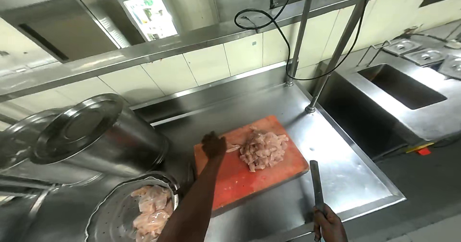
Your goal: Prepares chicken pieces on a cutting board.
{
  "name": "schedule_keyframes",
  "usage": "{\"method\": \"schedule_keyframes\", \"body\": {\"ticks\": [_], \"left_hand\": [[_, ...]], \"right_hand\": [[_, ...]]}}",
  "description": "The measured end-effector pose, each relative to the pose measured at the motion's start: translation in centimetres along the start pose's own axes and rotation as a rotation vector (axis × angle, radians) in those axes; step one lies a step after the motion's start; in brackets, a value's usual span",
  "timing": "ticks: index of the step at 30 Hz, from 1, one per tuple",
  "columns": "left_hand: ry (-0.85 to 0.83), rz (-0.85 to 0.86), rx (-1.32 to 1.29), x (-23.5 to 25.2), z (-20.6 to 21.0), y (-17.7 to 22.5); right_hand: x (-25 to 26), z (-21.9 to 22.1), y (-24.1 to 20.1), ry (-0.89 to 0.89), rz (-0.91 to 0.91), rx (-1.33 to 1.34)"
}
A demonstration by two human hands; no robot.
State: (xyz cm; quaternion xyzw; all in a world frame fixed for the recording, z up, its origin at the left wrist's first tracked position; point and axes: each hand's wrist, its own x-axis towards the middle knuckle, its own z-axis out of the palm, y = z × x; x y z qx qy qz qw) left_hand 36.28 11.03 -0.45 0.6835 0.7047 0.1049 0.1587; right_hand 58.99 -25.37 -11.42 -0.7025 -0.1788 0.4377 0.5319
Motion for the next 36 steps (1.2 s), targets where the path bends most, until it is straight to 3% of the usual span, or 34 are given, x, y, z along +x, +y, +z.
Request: {"method": "schedule_keyframes", "body": {"ticks": [3,7,11,18,22,25,27,30,33,36], "left_hand": [[-0.104,-0.178,0.054,1.4,0.1,-3.7],[-0.134,-0.069,-0.097,1.8,1.1,-5.2],[-0.133,0.010,-0.312,1.0,0.6,-3.5],[-0.248,0.267,-0.690,-3.5,-6.1,-1.1],[-0.395,0.246,-0.901,-5.9,-9.6,-1.0],[-0.348,0.216,-0.797,-5.3,-7.4,-4.1],[-0.232,0.260,-0.466,-5.8,-4.7,-6.8],[-0.120,0.518,-0.118,-9.9,1.6,-10.0],[-0.311,0.707,-0.018,-15.4,6.5,-10.5],[-0.410,0.857,-0.142,-19.0,7.3,-10.4]], "right_hand": [[-0.1,0.0,-0.1,0.008,-0.003,-0.003],[-0.3,0.2,-0.3,0.017,0.018,-0.016],[-0.1,0.1,-0.5,0.011,0.021,-0.009],[-0.1,0.2,-0.6,0.011,0.032,-0.024],[-0.1,0.2,-0.7,0.012,0.040,-0.030],[0.1,0.3,-0.7,0.008,0.035,-0.033],[0.1,0.3,-0.6,0.011,0.022,-0.037],[0.2,0.4,-0.8,0.020,0.033,-0.042],[0.0,0.8,-1.1,0.051,0.049,-0.067],[-0.3,1.3,-1.4,0.096,0.061,-0.151]]}}
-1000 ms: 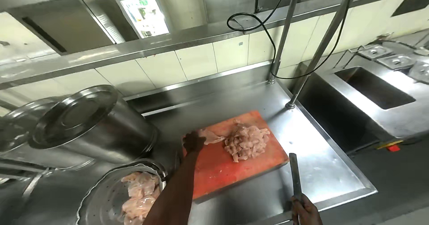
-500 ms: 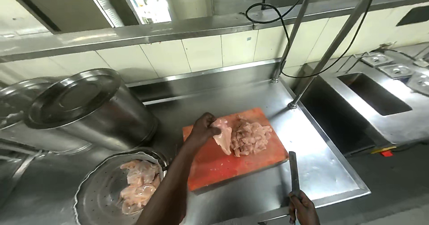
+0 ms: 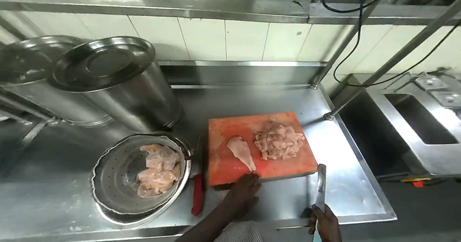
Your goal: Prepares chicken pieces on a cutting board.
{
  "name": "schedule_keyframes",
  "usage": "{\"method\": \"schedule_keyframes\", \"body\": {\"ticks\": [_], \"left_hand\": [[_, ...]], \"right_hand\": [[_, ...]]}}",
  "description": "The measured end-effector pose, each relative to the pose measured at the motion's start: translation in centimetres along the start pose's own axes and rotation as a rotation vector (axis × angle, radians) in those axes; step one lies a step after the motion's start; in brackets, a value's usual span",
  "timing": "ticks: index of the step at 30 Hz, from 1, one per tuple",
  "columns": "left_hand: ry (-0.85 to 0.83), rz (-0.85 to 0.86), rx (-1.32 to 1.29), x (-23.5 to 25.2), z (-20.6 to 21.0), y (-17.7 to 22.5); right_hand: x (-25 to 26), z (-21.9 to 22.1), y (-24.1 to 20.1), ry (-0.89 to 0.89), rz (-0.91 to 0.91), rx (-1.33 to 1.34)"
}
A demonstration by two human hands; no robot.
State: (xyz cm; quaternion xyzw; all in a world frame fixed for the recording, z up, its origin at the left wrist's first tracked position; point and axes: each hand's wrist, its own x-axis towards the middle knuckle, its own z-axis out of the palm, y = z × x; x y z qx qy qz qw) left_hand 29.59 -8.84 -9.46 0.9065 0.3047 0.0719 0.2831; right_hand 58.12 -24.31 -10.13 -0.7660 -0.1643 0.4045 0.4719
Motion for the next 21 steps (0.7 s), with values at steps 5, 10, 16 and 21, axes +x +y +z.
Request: {"method": "schedule_keyframes", "body": {"ticks": [5,10,16,21], "left_hand": [[0.344,0.053,-0.040,-0.2,-2.6,-1.4],[0.599,-0.357,-0.085,2.4,-7.4,-5.8],[0.683,-0.455,-0.117,5.1,-7.2,-9.4],[0.646,-0.462,-0.117,4.8,-7.2,-9.2]], "right_hand": [[-1.3,2.2,-2.2,-0.087,-0.136,-0.122],[-1.2,7.2,-7.5,-0.334,-0.362,-0.599],[-1.7,15.8,-14.4,-0.456,-0.429,-1.222],[-1.3,19.4,-15.7,-0.466,-0.426,-1.366]]}}
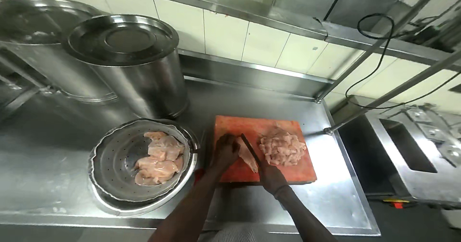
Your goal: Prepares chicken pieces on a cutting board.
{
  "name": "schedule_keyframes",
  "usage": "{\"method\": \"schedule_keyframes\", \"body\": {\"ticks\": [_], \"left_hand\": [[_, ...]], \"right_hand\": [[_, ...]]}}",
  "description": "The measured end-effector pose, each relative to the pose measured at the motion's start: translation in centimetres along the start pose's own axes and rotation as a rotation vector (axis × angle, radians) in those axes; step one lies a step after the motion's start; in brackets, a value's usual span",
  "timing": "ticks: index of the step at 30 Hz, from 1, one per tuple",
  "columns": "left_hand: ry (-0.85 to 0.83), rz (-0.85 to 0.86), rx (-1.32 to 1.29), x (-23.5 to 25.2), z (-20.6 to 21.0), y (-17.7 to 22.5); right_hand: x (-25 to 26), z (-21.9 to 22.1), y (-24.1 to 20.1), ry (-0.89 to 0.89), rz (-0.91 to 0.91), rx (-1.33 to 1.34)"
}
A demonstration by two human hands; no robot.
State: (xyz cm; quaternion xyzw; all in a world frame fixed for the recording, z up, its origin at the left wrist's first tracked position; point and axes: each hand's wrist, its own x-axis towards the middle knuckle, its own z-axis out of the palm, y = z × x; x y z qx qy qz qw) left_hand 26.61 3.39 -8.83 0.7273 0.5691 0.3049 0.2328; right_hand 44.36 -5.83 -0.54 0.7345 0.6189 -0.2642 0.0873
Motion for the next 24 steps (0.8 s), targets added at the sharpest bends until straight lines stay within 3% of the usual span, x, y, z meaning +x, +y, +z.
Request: {"method": "schedule_keyframes", "body": {"ticks": [11,24], "left_hand": [[-0.079,-0.055,0.034,0.7,-0.2,0.2],[-0.120,0.004,0.113,0.7,0.1,-0.1]], "right_hand": [[0.6,-0.7,-0.3,-0.004,0.054,-0.033],[1.5,-0.6,-1.4,-0.030,0.027,-0.158]]}}
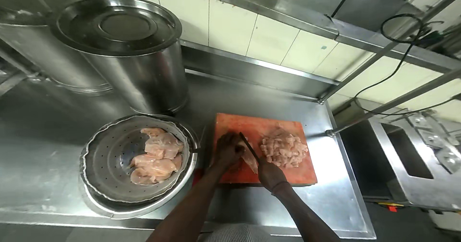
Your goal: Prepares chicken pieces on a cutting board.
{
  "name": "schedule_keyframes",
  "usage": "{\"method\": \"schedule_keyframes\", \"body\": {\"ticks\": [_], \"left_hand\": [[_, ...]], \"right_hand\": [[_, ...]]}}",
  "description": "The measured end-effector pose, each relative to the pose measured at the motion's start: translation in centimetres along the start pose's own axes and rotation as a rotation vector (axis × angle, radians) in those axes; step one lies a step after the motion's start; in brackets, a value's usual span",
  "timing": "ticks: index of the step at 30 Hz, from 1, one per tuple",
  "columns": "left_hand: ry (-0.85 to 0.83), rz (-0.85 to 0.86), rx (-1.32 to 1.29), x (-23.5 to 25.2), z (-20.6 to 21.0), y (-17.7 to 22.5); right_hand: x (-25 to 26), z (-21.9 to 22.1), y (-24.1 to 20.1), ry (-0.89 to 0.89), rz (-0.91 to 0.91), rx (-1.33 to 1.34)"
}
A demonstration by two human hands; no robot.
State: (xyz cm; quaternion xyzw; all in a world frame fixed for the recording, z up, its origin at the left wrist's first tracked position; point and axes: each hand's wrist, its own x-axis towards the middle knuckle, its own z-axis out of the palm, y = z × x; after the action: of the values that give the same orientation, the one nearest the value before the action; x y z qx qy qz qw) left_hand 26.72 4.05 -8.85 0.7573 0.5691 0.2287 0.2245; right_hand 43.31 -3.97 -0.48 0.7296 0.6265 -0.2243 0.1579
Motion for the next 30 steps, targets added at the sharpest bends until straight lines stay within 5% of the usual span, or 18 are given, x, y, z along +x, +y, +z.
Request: {"method": "schedule_keyframes", "body": {"ticks": [6,10,13,19,23,30], "left_hand": [[-0.033,-0.025,0.016,-0.1,-0.4,0.5],[0.004,-0.048,0.041,0.3,0.0,0.6],[0.036,-0.041,0.042,0.3,0.2,0.4],[0.136,0.002,-0.142,-0.3,-0.1,-0.1],[0.212,-0.019,-0.137,-0.7,-0.2,0.0],[0.202,-0.010,-0.156,-1.0,-0.7,0.4]], "right_hand": [[2.5,-0.9,-2.5,0.006,0.006,-0.008],[1.7,0.6,0.5,0.005,-0.025,-0.010],[-1.2,3.1,4.1,-0.023,-0.017,-0.006],[-9.9,0.3,5.8,-0.269,0.149,-0.005],[-6.7,4.9,9.6,-0.039,0.055,0.020],[-2.7,0.6,3.3,0.044,-0.029,0.050]]}}
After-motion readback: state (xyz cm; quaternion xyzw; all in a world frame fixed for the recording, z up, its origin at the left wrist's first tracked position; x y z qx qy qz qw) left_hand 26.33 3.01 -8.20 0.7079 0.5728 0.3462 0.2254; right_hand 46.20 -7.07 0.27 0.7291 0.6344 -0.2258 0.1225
